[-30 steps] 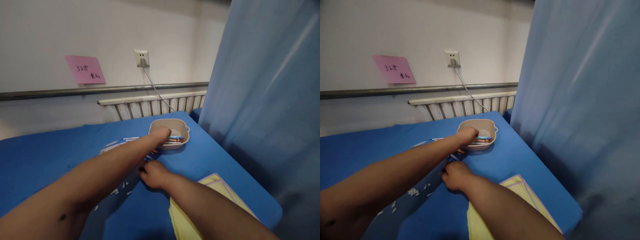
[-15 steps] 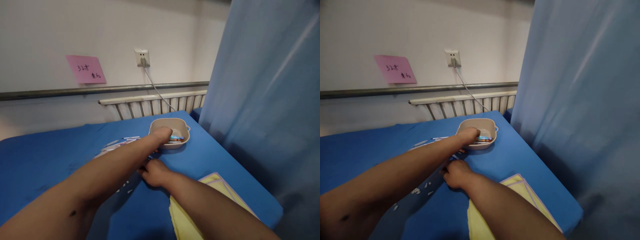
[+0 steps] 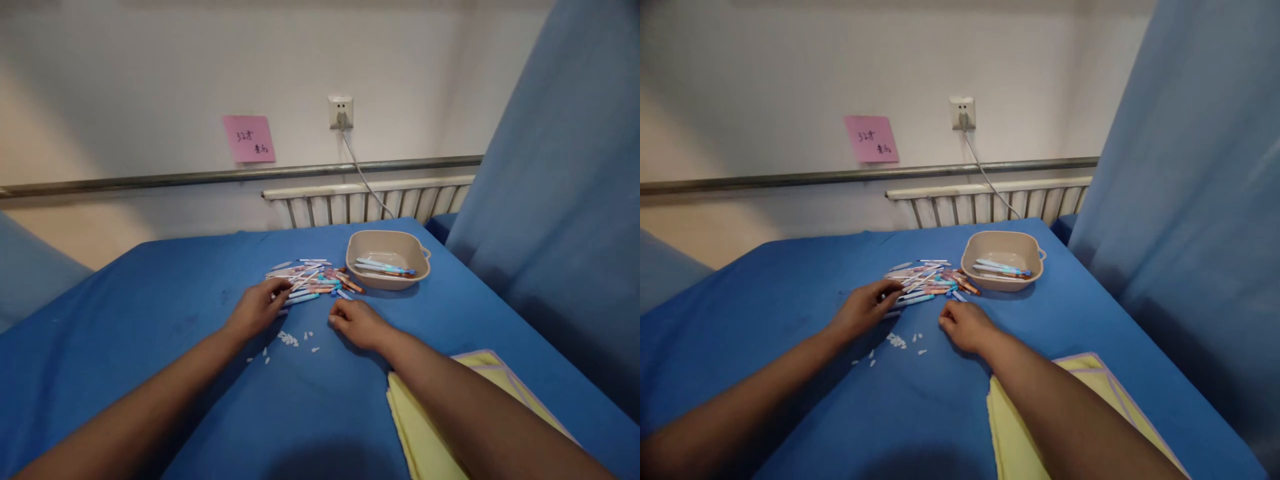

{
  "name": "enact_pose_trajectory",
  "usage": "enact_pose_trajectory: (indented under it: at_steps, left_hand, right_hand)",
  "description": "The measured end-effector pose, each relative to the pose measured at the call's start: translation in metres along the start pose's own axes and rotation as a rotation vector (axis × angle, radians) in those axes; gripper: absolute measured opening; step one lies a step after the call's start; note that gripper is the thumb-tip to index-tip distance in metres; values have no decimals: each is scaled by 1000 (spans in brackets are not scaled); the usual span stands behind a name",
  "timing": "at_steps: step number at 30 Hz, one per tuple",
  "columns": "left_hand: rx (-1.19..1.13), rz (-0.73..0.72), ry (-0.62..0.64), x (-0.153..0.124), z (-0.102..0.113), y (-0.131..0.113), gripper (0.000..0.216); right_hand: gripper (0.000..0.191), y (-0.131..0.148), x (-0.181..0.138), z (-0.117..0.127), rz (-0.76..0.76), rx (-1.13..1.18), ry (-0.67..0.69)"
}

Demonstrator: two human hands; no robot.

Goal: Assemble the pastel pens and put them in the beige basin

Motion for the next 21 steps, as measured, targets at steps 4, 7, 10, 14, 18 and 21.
enact_pose_trajectory:
  at_steps: [4, 7, 10, 14, 18, 21]
  left_hand:
    - [-84, 235, -111, -43, 4, 57, 26]
    - [-94, 229, -131, -51, 2, 61, 28]
    - [-31, 100, -84, -49, 1, 52, 27]
    - [71, -14, 25, -49, -2, 50, 26]
    - [114, -33, 73, -50, -4, 56, 25]
    - [126, -37, 85, -49, -5, 56, 25]
  right_hand:
    - [9, -9, 0, -6, -18, 130, -32]
    - [9, -16, -1, -9, -69, 277, -48]
    - [13, -21, -4, -7, -125, 340, -111]
    - [17, -20, -6, -3, -110, 281, -188]
    - [21, -15, -5, 5, -33, 211, -341]
    - [25, -16, -4, 11, -35, 206, -420]
Point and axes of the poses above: each hand's wrist, its own x-axis towards the middle knuckle, its own z-axis out of the back of the hand, y = z × x, the point moved 3 cm from there along x, towards the middle knuckle, and after that the axes turned 9 degrees about z, right-handed, at the moved point
